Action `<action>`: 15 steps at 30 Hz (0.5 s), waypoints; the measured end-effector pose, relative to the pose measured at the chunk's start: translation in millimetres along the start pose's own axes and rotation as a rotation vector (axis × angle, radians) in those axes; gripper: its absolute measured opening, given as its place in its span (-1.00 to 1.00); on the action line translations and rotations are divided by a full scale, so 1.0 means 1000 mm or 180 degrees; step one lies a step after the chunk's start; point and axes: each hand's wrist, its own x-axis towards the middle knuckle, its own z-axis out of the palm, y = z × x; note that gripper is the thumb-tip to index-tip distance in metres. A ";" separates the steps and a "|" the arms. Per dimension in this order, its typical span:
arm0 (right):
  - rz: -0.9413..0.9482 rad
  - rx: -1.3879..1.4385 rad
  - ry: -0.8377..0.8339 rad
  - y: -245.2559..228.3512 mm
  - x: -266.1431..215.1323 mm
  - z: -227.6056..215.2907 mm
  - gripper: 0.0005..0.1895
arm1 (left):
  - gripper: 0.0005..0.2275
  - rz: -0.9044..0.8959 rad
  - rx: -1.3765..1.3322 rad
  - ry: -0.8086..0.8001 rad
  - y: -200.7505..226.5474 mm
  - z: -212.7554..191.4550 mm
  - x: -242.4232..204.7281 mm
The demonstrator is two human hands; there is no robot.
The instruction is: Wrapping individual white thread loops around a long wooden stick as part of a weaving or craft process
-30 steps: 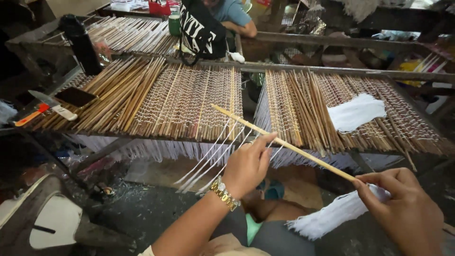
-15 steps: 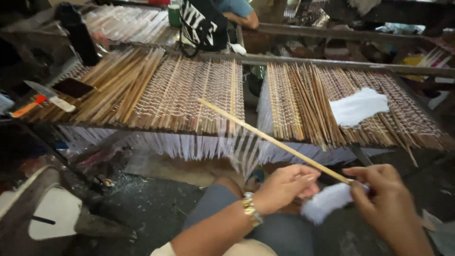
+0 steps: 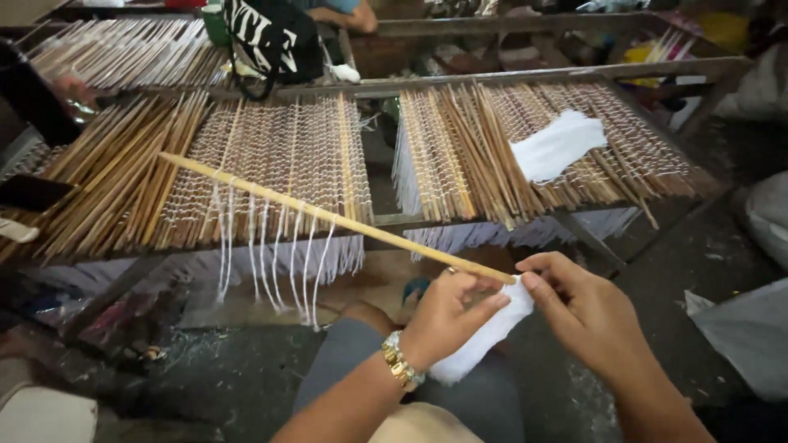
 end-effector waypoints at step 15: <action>-0.0357 0.0040 0.0273 0.004 0.000 0.010 -0.67 | -0.78 0.0121 0.0107 0.0194 -0.011 0.016 -0.006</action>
